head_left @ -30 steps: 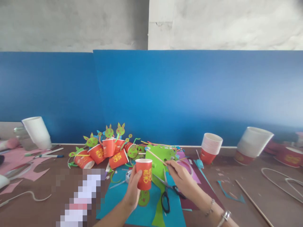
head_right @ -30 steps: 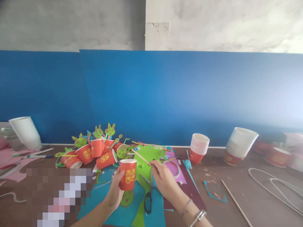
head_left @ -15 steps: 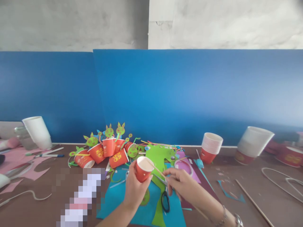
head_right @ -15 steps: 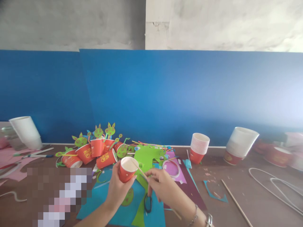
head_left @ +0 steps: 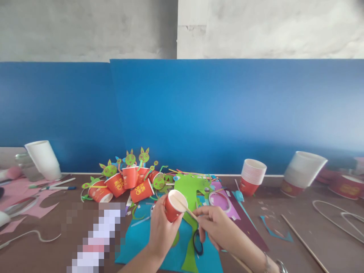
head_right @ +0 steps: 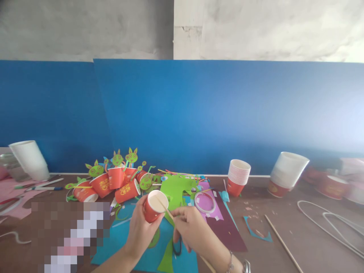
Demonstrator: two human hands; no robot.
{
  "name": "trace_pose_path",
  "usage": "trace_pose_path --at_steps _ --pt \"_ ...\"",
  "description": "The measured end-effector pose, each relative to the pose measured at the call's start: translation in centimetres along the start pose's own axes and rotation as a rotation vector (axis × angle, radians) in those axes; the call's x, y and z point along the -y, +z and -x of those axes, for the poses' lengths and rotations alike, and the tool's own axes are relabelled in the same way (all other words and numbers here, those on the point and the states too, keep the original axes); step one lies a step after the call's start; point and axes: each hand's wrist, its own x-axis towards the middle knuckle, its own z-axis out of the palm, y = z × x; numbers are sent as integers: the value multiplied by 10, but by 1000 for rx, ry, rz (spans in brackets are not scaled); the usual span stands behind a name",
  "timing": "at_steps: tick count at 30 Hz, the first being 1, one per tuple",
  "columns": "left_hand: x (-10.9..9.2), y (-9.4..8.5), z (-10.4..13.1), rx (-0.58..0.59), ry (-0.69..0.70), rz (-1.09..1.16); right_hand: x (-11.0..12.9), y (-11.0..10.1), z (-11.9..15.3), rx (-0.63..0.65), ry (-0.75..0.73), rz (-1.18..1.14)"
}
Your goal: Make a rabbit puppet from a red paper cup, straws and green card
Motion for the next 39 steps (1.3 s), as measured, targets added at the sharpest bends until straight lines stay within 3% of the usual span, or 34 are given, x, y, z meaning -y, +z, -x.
trace_pose_path --at_steps 10,20,26,31,36,39 --pt "-4 -5 -2 19 113 -26 0 6 2 -88 26 -30" --pt "-6 -7 -3 18 239 -182 -2 17 2 -106 13 -247" --pt "-15 -8 3 15 422 -152 -8 24 -8 -142 48 -400" --pt "-10 -5 1 21 245 -87 -1 17 0 -25 15 -235" --pt "-3 -2 2 38 161 -22 9 17 17 167 -37 -187" --pt "-8 -3 7 87 143 79 9 27 18 128 -9 -200"
